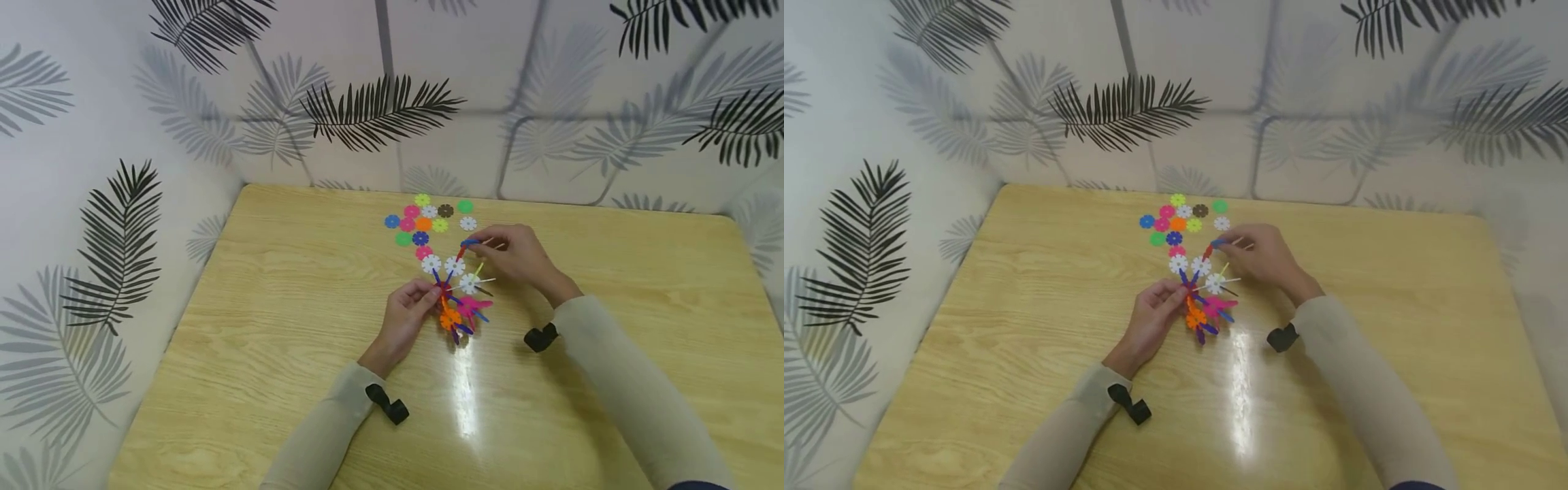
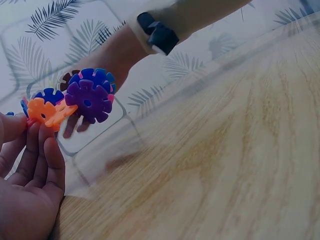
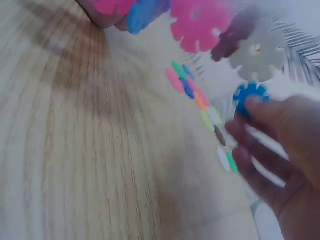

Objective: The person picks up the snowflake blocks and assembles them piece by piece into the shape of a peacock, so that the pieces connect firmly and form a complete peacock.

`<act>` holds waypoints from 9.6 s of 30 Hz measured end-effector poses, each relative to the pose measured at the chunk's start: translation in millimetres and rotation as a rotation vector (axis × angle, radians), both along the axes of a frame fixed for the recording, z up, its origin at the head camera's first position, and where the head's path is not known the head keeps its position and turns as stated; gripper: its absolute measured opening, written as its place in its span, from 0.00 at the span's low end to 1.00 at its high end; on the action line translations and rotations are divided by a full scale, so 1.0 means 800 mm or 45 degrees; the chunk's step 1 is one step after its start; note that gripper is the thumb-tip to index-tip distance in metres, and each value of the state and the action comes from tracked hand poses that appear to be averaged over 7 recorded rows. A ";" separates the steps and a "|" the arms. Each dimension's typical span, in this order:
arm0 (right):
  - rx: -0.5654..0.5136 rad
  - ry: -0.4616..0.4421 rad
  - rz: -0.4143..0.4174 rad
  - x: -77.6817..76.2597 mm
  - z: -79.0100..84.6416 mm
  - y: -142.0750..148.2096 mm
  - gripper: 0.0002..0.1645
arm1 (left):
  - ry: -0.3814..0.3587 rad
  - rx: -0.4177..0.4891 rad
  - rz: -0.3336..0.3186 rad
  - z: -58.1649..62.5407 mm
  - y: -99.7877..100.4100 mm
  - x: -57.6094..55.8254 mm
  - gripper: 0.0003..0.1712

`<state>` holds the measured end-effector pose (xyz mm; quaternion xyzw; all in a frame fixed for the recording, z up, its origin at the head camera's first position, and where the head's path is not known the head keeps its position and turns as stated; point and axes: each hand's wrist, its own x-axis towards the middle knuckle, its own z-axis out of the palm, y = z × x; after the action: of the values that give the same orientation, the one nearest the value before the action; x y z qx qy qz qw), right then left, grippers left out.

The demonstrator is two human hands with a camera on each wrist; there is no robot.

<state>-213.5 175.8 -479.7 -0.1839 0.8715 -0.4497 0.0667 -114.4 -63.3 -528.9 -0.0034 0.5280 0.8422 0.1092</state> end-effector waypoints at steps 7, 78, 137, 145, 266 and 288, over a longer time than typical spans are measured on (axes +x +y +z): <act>-0.247 0.149 0.033 0.035 0.011 0.016 0.13 | -0.023 -0.018 -0.009 0.001 0.001 0.001 0.18; 0.216 0.560 0.395 0.055 0.058 0.020 0.11 | 0.127 -0.281 -0.027 0.002 0.004 0.002 0.07; -0.072 -0.110 0.077 -0.011 0.017 0.019 0.14 | 0.028 -0.285 0.046 0.003 0.005 0.002 0.09; -0.049 -0.010 0.214 0.023 0.029 0.030 0.09 | 0.033 -0.316 0.045 0.005 0.005 0.000 0.12; -0.299 -0.081 0.251 0.017 0.017 0.002 0.11 | 0.075 -0.338 -0.003 0.002 0.004 -0.001 0.12; -0.268 -0.103 0.298 0.020 0.019 0.001 0.09 | 0.102 -0.360 -0.008 0.001 0.003 0.001 0.12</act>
<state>-197.1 176.8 -464.7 -0.2719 0.7888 -0.5347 0.1341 -113.3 -60.6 -527.9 0.0167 0.6454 0.7584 0.0892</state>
